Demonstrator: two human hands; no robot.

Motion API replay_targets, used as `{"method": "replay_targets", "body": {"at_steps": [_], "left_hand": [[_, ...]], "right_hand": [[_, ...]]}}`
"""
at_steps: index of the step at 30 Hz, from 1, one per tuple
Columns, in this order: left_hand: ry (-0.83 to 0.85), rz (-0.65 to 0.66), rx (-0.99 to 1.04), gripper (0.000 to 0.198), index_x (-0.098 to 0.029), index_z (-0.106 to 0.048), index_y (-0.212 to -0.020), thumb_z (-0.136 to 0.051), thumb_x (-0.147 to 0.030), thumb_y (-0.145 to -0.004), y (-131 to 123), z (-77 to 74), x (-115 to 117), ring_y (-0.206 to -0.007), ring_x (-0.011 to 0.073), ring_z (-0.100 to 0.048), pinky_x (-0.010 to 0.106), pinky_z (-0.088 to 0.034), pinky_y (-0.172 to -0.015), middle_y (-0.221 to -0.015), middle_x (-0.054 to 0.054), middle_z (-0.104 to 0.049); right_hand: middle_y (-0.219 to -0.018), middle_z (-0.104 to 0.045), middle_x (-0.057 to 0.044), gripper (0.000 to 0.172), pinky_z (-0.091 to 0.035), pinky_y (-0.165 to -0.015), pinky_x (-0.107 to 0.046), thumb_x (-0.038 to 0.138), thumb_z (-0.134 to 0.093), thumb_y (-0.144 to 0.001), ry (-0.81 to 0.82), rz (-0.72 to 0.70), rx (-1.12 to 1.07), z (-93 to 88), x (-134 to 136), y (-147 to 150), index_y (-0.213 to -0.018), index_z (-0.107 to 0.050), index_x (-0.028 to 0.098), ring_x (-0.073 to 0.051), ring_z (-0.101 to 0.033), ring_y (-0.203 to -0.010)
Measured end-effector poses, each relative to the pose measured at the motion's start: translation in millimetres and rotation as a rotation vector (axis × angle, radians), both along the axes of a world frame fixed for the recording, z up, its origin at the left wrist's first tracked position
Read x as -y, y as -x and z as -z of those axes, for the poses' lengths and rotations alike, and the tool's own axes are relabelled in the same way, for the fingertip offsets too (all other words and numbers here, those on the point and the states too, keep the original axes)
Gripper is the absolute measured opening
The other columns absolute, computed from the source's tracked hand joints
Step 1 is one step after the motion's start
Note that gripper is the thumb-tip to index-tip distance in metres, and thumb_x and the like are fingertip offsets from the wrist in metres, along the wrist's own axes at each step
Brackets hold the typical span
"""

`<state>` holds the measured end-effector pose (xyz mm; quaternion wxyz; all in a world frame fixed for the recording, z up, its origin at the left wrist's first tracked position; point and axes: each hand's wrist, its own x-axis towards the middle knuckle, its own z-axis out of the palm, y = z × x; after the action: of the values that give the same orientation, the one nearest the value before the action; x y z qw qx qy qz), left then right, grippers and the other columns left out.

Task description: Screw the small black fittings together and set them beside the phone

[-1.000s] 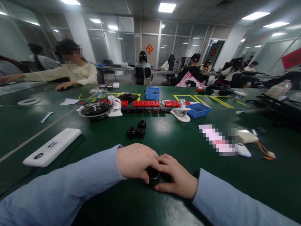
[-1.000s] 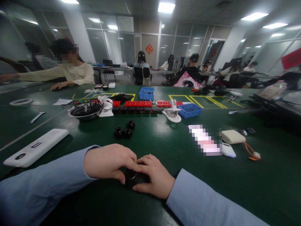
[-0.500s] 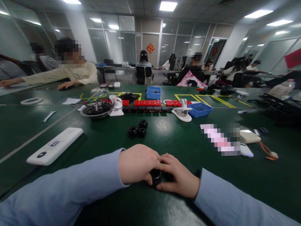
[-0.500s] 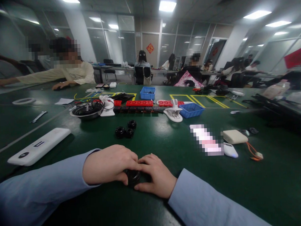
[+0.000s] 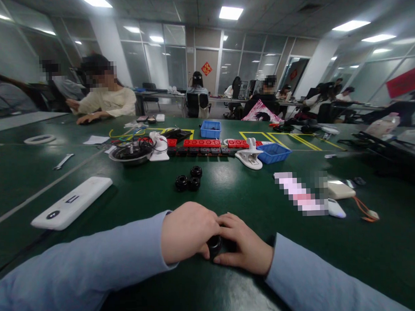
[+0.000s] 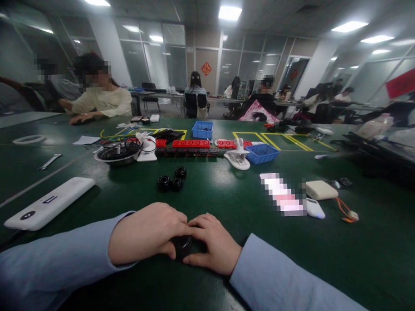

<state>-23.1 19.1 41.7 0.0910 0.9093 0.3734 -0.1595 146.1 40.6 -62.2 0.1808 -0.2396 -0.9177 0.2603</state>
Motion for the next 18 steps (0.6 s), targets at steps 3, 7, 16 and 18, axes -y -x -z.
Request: {"method": "replay_targets", "body": {"at_steps": [3,7,16,18], "left_hand": [[-0.005,-0.030,-0.018,0.036,-0.020,-0.066,-0.102,-0.073,-0.034,-0.070,-1.1,1.6,0.8,-0.083,0.0237,-0.064,0.028,-0.046,-0.067,-0.092,0.004,-0.068],[-0.009,-0.069,-0.042,0.036,-0.019,-0.067,-0.099,-0.072,-0.038,-0.069,-3.3,2.2,1.2,-0.081,0.0249,-0.064,0.029,-0.045,-0.065,-0.089,0.005,-0.068],[-0.107,-0.082,-0.063,0.036,-0.013,-0.069,-0.080,-0.069,-0.048,-0.069,-5.7,7.0,3.7,-0.069,0.0229,-0.064,0.027,-0.042,-0.055,-0.079,0.006,-0.068],[-0.133,-0.077,-0.052,0.038,-0.013,-0.069,-0.079,-0.069,-0.049,-0.068,-5.5,10.3,4.0,-0.066,0.0219,-0.064,0.026,-0.042,-0.054,-0.077,0.005,-0.067]], "right_hand": [[-0.110,-0.057,-0.008,0.046,-0.036,-0.090,-0.043,0.041,-0.070,-0.069,0.002,0.006,-0.003,-0.1,0.2,0.2,-0.110,-0.060,0.023,-0.024,-0.048,-0.101],[-0.108,-0.058,-0.008,0.043,-0.037,-0.089,-0.043,0.042,-0.069,-0.070,0.002,0.009,-0.006,-0.6,0.3,0.8,-0.107,-0.061,0.021,-0.024,-0.049,-0.100],[-0.109,-0.057,-0.009,0.040,-0.037,-0.090,-0.042,0.043,-0.068,-0.071,-0.016,0.013,0.004,-0.5,1.2,-0.1,-0.103,-0.062,0.020,-0.024,-0.048,-0.102],[-0.110,-0.057,-0.009,0.040,-0.037,-0.089,-0.042,0.043,-0.067,-0.072,-0.015,0.010,0.004,-0.9,1.3,-0.1,-0.105,-0.062,0.021,-0.025,-0.048,-0.102]]}}
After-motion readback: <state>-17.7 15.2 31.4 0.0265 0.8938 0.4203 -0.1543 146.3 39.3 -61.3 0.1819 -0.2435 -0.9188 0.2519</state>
